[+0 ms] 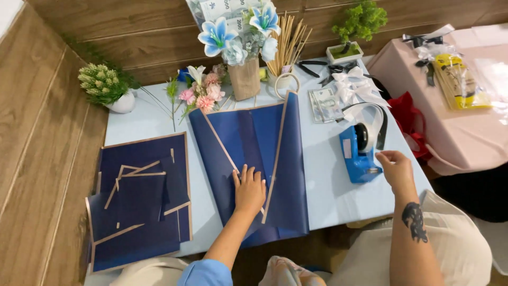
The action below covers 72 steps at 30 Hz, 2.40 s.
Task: The person folds a sheet of blue wrapping paper and secures it with tape. They then place a bouquet of flowers and money into the prepared wrapping and fold the paper around it.
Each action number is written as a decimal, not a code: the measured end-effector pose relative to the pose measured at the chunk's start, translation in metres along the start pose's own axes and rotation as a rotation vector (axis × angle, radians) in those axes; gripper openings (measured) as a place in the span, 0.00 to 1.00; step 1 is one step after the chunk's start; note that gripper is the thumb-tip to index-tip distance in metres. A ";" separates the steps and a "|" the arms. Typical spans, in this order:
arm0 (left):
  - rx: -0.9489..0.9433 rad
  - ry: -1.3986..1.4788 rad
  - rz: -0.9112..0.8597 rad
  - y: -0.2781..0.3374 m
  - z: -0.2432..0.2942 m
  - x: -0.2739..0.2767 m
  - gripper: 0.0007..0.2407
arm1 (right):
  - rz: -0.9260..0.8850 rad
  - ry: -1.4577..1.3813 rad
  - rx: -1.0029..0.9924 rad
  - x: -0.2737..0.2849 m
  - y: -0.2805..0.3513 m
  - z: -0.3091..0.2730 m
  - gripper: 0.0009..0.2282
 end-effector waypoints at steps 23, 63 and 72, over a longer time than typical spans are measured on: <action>0.279 0.064 -0.458 0.049 0.021 -0.052 0.21 | -0.077 -0.209 -0.289 0.023 0.045 0.021 0.14; 0.059 0.135 -0.042 0.023 -0.003 0.007 0.20 | -0.862 -0.388 -0.505 -0.315 0.115 0.013 0.15; 0.042 0.125 -0.039 0.018 0.000 -0.001 0.21 | -0.878 -0.364 -0.514 -0.329 0.113 0.029 0.17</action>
Point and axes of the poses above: each hand's wrist, its own y-axis away from the middle knuckle, its own x-axis out of the back of the hand, z = x × y, the point moved 10 cm from there along -y, towards the middle knuckle, and after that the axes turned 9 degrees about -y, right-handed, at the moved point
